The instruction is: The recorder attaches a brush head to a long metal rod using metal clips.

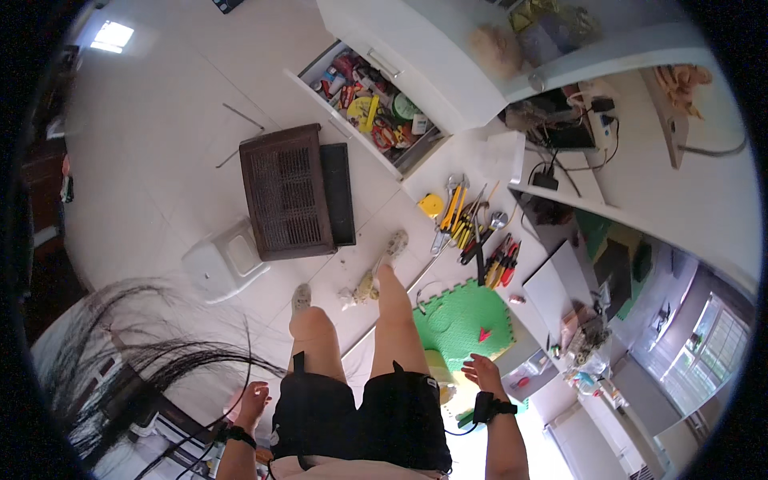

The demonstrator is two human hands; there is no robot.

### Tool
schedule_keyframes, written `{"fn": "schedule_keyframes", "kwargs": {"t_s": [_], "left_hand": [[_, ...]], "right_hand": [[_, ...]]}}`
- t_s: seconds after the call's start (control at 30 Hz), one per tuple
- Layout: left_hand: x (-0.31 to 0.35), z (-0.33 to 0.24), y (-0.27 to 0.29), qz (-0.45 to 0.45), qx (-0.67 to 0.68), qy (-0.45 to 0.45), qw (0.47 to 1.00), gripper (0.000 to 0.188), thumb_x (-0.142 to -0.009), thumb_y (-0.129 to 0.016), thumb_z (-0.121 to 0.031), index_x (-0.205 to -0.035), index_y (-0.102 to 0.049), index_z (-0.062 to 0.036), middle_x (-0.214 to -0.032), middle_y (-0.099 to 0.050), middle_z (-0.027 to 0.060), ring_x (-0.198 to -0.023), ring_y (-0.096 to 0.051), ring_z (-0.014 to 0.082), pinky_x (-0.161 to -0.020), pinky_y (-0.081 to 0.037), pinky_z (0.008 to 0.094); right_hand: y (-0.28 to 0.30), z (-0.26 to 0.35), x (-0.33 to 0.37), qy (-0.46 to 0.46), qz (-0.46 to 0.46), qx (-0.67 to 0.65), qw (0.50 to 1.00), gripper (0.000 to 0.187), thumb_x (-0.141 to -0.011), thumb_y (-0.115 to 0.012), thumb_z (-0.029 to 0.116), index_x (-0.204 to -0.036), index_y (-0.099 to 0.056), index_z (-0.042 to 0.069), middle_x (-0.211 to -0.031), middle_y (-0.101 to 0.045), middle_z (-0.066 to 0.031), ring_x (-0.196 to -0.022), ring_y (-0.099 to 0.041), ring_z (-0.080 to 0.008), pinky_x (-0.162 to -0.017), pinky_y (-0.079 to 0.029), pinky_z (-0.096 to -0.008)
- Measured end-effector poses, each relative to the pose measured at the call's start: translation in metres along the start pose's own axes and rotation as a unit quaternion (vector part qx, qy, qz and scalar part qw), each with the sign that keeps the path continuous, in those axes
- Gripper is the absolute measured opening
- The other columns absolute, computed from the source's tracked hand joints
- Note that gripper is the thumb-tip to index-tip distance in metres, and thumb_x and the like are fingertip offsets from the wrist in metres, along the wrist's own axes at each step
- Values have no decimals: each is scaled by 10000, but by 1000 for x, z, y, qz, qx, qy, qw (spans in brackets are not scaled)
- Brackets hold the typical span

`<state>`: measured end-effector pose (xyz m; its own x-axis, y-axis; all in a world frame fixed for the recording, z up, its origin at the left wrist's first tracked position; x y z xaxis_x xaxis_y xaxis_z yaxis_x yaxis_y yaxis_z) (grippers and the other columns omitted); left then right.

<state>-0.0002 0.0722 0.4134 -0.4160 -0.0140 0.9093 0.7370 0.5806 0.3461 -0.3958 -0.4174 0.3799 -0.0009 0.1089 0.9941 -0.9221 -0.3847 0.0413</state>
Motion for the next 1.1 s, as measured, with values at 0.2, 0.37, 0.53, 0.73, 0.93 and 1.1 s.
{"fn": "schedule_keyframes", "kwargs": {"t_s": [0.2, 0.37, 0.53, 0.73, 0.93, 1.1], "left_hand": [[-37, 28, 73, 37, -67, -11, 997, 220, -831, -565, -149, -1011, -562, -23, -965, -561, 130, -694, -625, 188, -611, -506, 275], [-77, 23, 148, 11, -148, -149, 978, 243, -826, -560, -179, -1016, -570, -26, -975, -553, 142, -792, -595, 225, -705, -487, 327], [-98, 5, 183, 49, -262, -222, 938, 246, -818, -581, -173, -1024, -563, -41, -965, -554, 147, -767, -580, 233, -704, -476, 342], [-93, -19, 138, 148, -418, -266, 856, 262, -824, -582, -174, -1057, -558, -58, -1013, -527, 143, -808, -580, 240, -729, -481, 332], [-97, 8, 81, 233, -488, -195, 818, 409, -833, -574, -260, -1162, -490, -31, -1109, -496, 183, -946, -565, 270, -808, -471, 352], [-125, 70, 62, 253, -553, -382, 696, 567, -822, -582, -356, -1218, -422, 17, -1176, -467, 232, -1102, -451, 372, -929, -389, 408]], "right_hand": [[-71, -70, 23, 82, -80, -15, 993, 368, -910, -486, 254, -1190, -456, 18, -991, -601, -140, -830, -621, -216, -687, -498, -289], [-121, -237, 36, 66, -47, -13, 997, 368, -868, -522, 247, -1173, -465, 50, -973, -600, -170, -859, -617, -262, -698, -506, -339], [-194, -389, 46, -94, -14, -62, 994, 294, -875, -520, 187, -1143, -498, 69, -1011, -599, -131, -872, -606, -265, -727, -503, -351], [-242, -451, 58, -29, -17, -103, 994, 308, -869, -543, 168, -1147, -511, 39, -960, -617, -130, -831, -618, -234, -714, -504, -328], [-216, -503, -5, 26, -60, -169, 983, 287, -878, -539, 176, -1125, -515, 32, -928, -617, -121, -784, -613, -188, -654, -493, -283], [-222, -480, -99, 79, -82, -196, 974, 308, -834, -487, 97, -1127, -517, 7, -912, -629, -107, -742, -616, -164, -611, -483, -250]]}}
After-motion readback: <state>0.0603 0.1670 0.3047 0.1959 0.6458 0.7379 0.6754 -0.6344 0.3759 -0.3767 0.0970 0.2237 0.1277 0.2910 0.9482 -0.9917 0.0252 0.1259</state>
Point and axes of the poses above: each hand's wrist, its own x-axis away from the middle knuckle, its own y-axis out of the back of the hand, z = x × y, the point moved 6 cm from there along -x, towards the middle knuckle
